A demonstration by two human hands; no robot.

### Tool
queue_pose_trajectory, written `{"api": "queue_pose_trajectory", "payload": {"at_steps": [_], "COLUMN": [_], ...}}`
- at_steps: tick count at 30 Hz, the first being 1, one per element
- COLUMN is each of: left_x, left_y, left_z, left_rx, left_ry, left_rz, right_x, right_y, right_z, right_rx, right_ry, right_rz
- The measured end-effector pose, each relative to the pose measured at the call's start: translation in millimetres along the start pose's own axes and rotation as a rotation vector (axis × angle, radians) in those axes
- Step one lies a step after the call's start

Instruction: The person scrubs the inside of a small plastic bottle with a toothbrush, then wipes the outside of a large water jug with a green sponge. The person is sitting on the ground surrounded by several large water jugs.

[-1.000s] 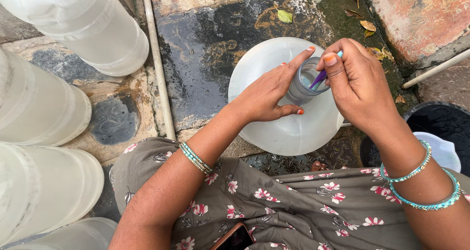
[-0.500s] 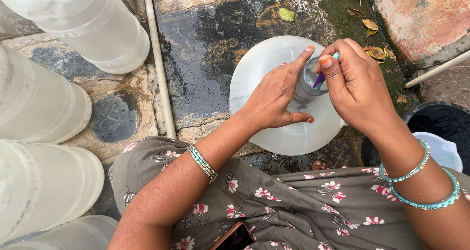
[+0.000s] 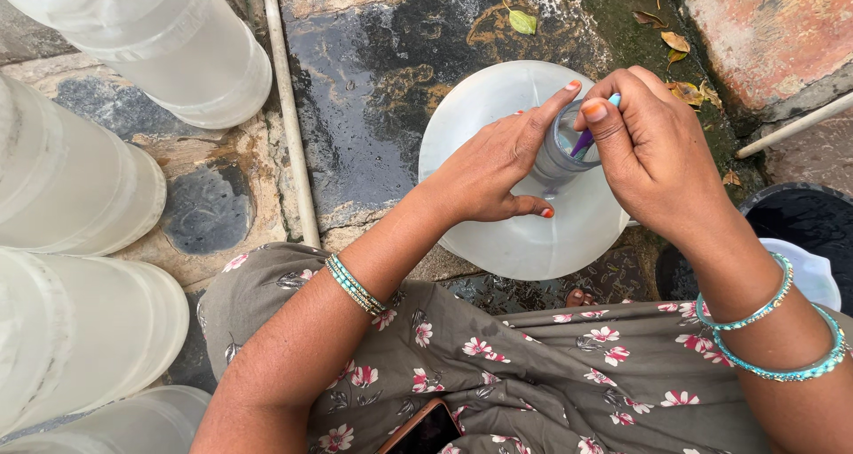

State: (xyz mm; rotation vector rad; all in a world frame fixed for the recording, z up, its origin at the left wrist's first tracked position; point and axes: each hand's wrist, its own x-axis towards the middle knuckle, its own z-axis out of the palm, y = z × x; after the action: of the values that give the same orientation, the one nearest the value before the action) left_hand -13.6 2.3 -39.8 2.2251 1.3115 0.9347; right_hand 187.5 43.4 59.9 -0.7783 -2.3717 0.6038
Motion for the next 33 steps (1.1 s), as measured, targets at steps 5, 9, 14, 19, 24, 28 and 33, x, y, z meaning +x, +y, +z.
{"api": "queue_pose_trajectory", "payload": {"at_steps": [5, 9, 14, 19, 24, 28, 33], "left_x": [0, 1, 1, -1, -3, -2, -1], "left_y": [0, -2, -2, 1, 5, 8, 13], "left_z": [1, 4, 5, 2, -1, -4, -5], "left_rx": [0.034, 0.028, 0.032, 0.030, 0.007, -0.017, -0.003], "left_ry": [0.126, 0.113, 0.129, 0.080, 0.113, 0.138, 0.093], "left_rz": [0.151, 0.140, 0.160, 0.104, 0.121, 0.107, 0.014], "right_x": [-4, -8, -19, -21, 2, 2, -25], "right_y": [14, 14, -2, -3, 6, -6, -18], "right_z": [-7, -37, -70, -39, -12, -31, -65], "right_rx": [0.118, 0.239, 0.221, 0.054, 0.104, 0.092, 0.125], "right_ry": [0.030, 0.153, 0.226, 0.150, 0.044, 0.086, 0.188], "right_rz": [0.041, 0.079, 0.022, -0.036, -0.032, -0.041, -0.108]}}
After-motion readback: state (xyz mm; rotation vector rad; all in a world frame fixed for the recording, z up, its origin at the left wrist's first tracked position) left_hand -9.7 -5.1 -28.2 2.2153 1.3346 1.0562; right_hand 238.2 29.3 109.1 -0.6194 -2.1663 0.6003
